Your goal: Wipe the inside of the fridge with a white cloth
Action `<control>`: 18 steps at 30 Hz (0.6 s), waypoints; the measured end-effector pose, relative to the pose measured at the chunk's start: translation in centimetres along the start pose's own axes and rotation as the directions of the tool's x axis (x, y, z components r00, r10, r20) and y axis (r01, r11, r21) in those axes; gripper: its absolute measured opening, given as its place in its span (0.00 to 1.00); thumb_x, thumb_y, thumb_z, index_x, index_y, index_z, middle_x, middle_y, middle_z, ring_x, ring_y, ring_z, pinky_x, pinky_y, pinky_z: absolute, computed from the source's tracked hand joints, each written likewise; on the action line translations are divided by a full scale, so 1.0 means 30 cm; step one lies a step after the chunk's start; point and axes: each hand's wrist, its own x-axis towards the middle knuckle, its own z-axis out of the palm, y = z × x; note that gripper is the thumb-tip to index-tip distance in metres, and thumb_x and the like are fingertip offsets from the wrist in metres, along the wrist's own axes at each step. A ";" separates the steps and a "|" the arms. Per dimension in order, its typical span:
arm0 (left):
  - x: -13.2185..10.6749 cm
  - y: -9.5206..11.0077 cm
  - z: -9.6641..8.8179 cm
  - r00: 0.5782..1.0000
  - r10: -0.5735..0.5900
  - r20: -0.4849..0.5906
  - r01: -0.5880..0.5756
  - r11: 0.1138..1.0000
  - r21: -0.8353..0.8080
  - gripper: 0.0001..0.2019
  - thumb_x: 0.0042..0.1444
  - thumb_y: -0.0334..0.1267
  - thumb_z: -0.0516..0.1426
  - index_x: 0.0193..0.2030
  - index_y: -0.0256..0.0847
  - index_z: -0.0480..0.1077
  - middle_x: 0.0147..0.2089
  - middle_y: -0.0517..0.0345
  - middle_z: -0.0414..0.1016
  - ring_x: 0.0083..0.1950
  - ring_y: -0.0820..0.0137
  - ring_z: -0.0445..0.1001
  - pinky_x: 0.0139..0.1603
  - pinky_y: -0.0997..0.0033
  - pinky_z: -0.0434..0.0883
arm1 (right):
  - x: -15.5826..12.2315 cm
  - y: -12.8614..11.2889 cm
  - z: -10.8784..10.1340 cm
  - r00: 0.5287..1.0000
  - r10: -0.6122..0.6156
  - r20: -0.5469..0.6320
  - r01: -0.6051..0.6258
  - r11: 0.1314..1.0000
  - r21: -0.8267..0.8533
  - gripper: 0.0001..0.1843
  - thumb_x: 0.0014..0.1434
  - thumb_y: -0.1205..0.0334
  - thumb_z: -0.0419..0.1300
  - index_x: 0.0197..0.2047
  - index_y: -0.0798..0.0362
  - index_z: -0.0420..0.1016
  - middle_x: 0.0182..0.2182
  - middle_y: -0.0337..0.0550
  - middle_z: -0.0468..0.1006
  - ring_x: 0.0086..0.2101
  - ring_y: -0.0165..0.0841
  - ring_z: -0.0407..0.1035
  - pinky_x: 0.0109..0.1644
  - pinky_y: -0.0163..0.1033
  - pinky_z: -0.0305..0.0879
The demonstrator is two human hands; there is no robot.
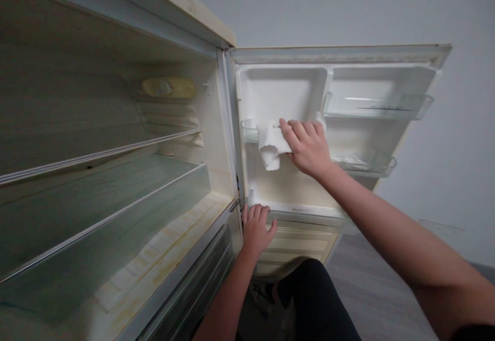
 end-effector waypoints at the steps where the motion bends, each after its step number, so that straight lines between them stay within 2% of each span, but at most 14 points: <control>1: 0.000 0.001 0.002 1.000 -0.001 -0.003 0.001 1.000 -0.002 0.15 0.60 0.40 0.61 0.53 0.45 0.70 0.52 0.50 0.77 0.58 0.54 0.73 0.76 0.38 0.55 | -0.002 -0.022 0.009 0.999 0.040 -0.034 -0.039 0.999 0.021 0.35 0.69 0.60 0.49 0.77 0.56 0.54 0.66 0.59 0.65 0.61 0.52 0.59 0.66 0.58 0.50; 4: -0.001 0.002 0.003 1.000 0.002 -0.006 -0.002 1.000 -0.003 0.15 0.60 0.39 0.61 0.53 0.46 0.70 0.51 0.50 0.77 0.58 0.54 0.73 0.76 0.38 0.54 | -0.005 -0.096 0.030 0.980 0.151 -0.128 -0.139 0.986 0.093 0.37 0.68 0.60 0.50 0.78 0.53 0.53 0.71 0.55 0.59 0.68 0.53 0.51 0.72 0.64 0.42; 7: -0.001 0.005 -0.003 1.000 -0.007 0.002 0.007 1.000 0.002 0.15 0.59 0.39 0.61 0.53 0.45 0.70 0.51 0.50 0.77 0.58 0.54 0.73 0.76 0.38 0.54 | 0.001 -0.180 0.051 0.976 0.158 -0.152 -0.131 0.977 0.171 0.38 0.68 0.61 0.50 0.79 0.49 0.50 0.74 0.53 0.54 0.73 0.54 0.44 0.73 0.69 0.39; 10: 0.001 0.009 -0.010 1.000 -0.015 0.011 0.015 1.000 0.014 0.14 0.59 0.39 0.61 0.52 0.44 0.70 0.51 0.50 0.77 0.58 0.54 0.73 0.76 0.38 0.54 | 0.018 -0.258 0.089 0.994 0.064 -0.093 -0.039 0.966 0.254 0.40 0.67 0.63 0.50 0.80 0.45 0.46 0.75 0.50 0.52 0.75 0.52 0.40 0.73 0.70 0.42; 12: 0.001 0.008 -0.014 1.000 -0.013 0.016 0.013 1.000 0.022 0.14 0.59 0.39 0.61 0.52 0.44 0.71 0.51 0.49 0.77 0.58 0.54 0.73 0.76 0.38 0.55 | 0.032 -0.294 0.135 0.997 -0.038 -0.061 0.054 0.953 0.298 0.40 0.68 0.65 0.48 0.81 0.45 0.44 0.76 0.47 0.50 0.75 0.47 0.38 0.75 0.66 0.42; 16: 0.002 0.002 -0.015 1.000 -0.010 0.021 0.009 0.999 0.034 0.14 0.59 0.39 0.61 0.52 0.44 0.71 0.51 0.49 0.77 0.58 0.54 0.74 0.75 0.38 0.56 | 0.042 -0.317 0.260 0.960 -0.281 -0.014 0.261 0.870 0.418 0.36 0.70 0.67 0.44 0.80 0.53 0.48 0.77 0.47 0.45 0.75 0.41 0.42 0.76 0.55 0.46; 18: 0.001 -0.003 -0.013 1.000 -0.010 0.018 0.009 0.999 0.039 0.14 0.58 0.39 0.62 0.51 0.43 0.71 0.52 0.48 0.77 0.59 0.54 0.73 0.76 0.38 0.56 | 0.033 -0.326 0.317 0.956 -0.292 0.008 0.245 0.818 0.521 0.36 0.70 0.64 0.47 0.79 0.57 0.49 0.77 0.50 0.44 0.74 0.43 0.46 0.75 0.53 0.51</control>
